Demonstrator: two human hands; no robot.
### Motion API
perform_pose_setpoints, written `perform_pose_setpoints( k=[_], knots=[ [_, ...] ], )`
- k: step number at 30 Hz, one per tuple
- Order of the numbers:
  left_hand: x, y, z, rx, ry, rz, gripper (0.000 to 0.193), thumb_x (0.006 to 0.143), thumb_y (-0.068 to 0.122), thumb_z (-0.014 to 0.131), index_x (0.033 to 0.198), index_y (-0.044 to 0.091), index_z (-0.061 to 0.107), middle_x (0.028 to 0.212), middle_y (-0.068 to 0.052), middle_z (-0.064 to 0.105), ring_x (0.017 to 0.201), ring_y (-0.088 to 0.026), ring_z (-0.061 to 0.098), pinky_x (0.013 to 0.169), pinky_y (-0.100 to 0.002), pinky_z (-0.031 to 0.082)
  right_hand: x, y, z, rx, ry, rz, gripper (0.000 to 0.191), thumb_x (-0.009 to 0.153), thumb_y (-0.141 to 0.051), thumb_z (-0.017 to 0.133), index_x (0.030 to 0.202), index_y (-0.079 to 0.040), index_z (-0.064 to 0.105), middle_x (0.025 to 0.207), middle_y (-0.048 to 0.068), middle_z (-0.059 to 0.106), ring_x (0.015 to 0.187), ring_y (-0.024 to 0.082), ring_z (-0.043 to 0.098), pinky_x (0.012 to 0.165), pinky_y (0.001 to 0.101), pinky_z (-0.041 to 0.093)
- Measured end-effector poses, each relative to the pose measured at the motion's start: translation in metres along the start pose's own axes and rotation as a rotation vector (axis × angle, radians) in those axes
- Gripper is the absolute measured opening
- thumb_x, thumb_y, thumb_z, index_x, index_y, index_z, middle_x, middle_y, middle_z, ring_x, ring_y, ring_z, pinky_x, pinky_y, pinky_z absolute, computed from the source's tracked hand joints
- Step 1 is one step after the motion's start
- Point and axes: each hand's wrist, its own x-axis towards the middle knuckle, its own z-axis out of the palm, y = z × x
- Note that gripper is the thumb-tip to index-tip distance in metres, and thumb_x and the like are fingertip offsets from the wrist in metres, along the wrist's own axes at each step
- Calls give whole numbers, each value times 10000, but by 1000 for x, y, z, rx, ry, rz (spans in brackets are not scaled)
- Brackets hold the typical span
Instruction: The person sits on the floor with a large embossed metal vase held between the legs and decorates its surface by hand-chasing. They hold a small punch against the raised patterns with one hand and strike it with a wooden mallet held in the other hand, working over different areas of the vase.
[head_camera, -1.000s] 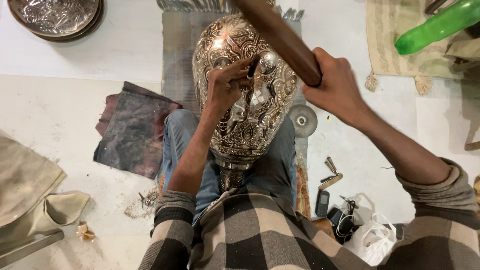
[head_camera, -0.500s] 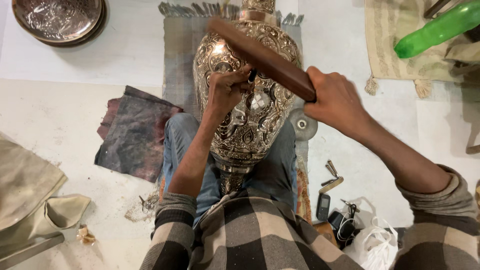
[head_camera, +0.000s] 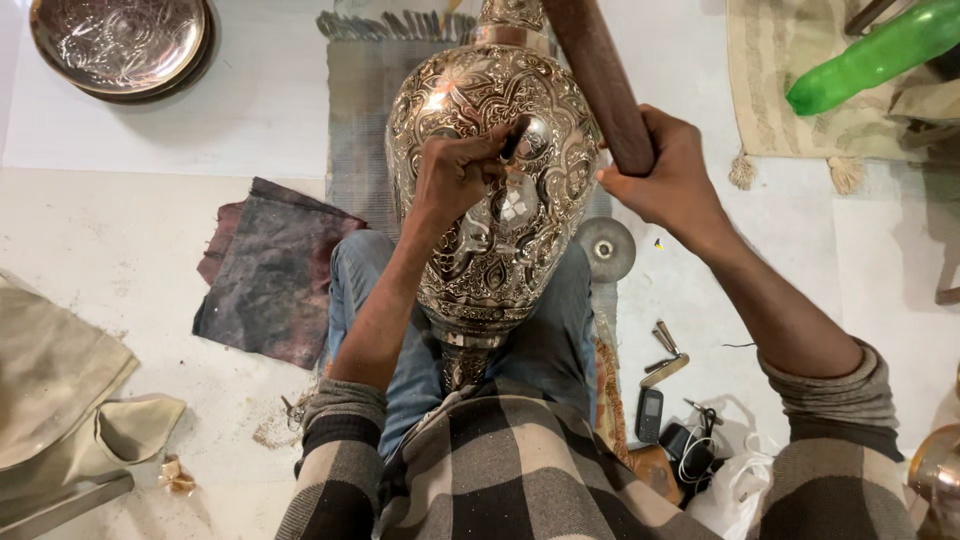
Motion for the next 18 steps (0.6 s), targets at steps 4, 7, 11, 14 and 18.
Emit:
perform_pose_setpoints(
  k=[4,7,11,14,18],
  knots=[
    [-2,3,1,33,17,-51,363,907,-135,590,1179,36,759,907,-100,811,729,-127,786,638,-263,625,5,0,0,-778,-63,-113,395,680,-120,762,1040,2,655,728,134,645,620,245,601,610,399,420],
    [-5,4,1,70,27,-56,366,878,-126,611,1174,27,762,884,-101,803,681,-135,775,598,-272,601,9,-1,-1,-94,66,-105,319,817,-166,726,1058,4,604,822,156,606,701,272,572,591,407,451],
    [-6,3,2,-19,27,26,316,899,-121,579,1073,61,769,1135,-133,769,770,-152,810,567,-249,661,17,-5,-8,-543,-147,-30,338,661,-121,699,980,-36,626,704,157,647,632,296,636,609,447,481],
    [-7,2,4,108,49,-37,322,903,-123,602,1127,21,783,865,-104,814,560,-154,745,397,-278,520,20,-11,-7,-377,9,-26,295,733,-143,699,984,-22,602,731,143,625,637,291,621,592,439,470],
    [-11,-1,3,128,84,29,345,885,-139,593,1140,10,771,871,-93,804,695,-162,797,515,-267,597,17,-20,-1,-418,-49,-119,305,697,-127,698,968,-24,605,719,153,616,654,337,612,586,454,468]
  ],
)
